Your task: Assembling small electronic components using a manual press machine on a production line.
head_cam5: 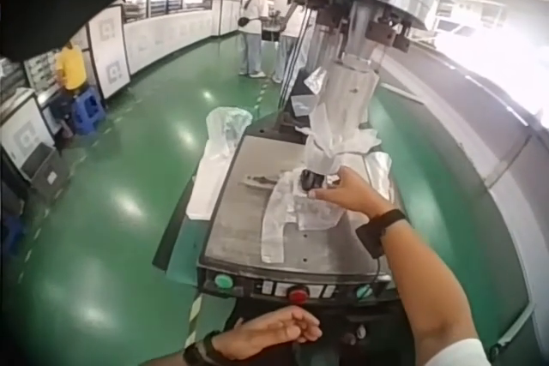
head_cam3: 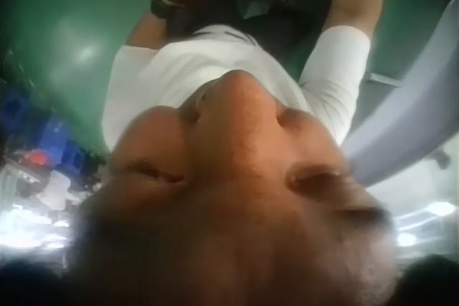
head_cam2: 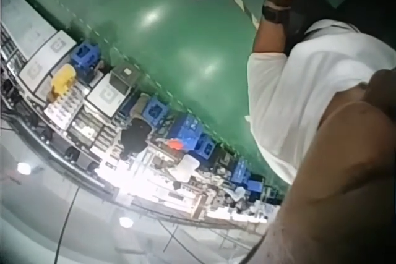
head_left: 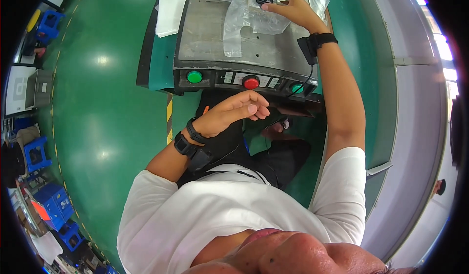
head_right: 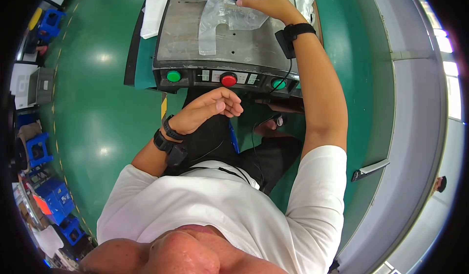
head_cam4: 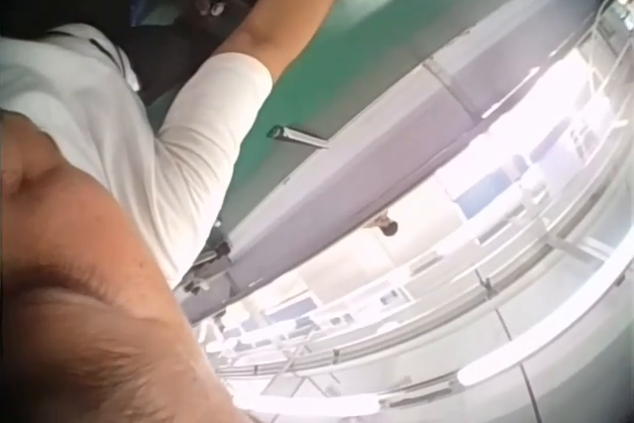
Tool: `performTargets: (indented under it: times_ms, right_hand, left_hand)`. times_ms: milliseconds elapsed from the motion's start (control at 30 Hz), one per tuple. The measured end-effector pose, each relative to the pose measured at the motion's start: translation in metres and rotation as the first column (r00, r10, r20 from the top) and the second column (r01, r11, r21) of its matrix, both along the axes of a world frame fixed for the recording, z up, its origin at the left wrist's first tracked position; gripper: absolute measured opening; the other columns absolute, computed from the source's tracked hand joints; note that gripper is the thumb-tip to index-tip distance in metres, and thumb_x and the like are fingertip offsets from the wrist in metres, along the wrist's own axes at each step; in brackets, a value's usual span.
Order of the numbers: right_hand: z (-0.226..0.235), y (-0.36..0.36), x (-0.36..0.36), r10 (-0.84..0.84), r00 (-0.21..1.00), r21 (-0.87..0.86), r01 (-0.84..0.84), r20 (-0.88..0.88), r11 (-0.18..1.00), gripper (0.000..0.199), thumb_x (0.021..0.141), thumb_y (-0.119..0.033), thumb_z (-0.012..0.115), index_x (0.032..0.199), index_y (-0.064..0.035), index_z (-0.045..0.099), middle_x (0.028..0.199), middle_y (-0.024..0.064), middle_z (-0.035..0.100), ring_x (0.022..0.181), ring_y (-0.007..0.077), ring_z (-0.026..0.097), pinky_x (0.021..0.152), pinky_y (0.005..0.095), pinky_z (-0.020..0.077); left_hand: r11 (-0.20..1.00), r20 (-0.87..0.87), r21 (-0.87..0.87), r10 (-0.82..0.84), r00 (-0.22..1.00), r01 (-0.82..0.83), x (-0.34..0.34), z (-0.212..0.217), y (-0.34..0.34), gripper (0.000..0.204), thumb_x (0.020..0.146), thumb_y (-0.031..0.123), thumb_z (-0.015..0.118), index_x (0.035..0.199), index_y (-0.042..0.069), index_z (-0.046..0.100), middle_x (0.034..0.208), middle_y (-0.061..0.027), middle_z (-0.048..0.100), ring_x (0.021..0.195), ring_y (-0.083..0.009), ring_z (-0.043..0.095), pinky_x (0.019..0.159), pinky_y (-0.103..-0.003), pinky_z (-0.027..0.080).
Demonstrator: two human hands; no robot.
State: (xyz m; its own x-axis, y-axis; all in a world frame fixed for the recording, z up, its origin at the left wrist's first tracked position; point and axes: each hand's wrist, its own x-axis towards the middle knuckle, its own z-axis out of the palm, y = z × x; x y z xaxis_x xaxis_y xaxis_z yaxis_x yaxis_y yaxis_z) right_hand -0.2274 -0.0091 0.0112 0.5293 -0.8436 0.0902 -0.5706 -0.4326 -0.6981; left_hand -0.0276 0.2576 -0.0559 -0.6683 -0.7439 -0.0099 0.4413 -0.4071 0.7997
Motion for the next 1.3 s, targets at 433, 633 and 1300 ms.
performTargets:
  times_ms: [433,633,1300]
  right_hand:
    - [0.001,0.009,0.007,-0.097,0.994,0.073,0.093,0.052,0.993,0.064,0.081,-0.039,0.078,0.127,0.0013,0.06,0.108,0.0119,0.07,0.097,0.0192,0.068,0.083,0.0316,0.0518]
    - [-0.033,0.01,-0.014,-0.112,0.984,-0.303,0.151,0.14,0.941,0.059,0.083,-0.039,0.076,0.126,-0.0016,0.06,0.118,0.0177,0.066,0.113,0.0289,0.062,0.093,0.0385,0.0474]
    - [-0.109,0.241,-0.096,-0.644,0.704,-0.092,0.693,0.3,0.715,0.068,0.082,-0.02,0.078,0.139,0.0009,0.046,0.133,0.0196,0.054,0.126,0.0284,0.05,0.106,0.0375,0.0378]
  left_hand:
    - [0.997,0.081,-0.071,0.046,0.996,-0.041,0.015,0.015,0.014,0.04,0.101,0.035,0.052,0.127,0.003,0.051,0.119,-0.0089,0.061,0.112,-0.018,0.058,0.098,-0.033,0.044]
    - [0.928,0.162,-0.294,0.283,0.945,-0.227,0.031,0.029,0.009,0.034,0.099,0.027,0.055,0.123,0.002,0.054,0.117,-0.0098,0.061,0.11,-0.0177,0.058,0.097,-0.032,0.044]
    - [0.547,0.498,-0.755,0.837,0.226,-0.361,0.088,-0.021,-0.012,0.071,0.087,0.015,0.074,0.146,0.002,0.036,0.141,-0.0151,0.045,0.123,-0.0252,0.051,0.104,-0.037,0.042]
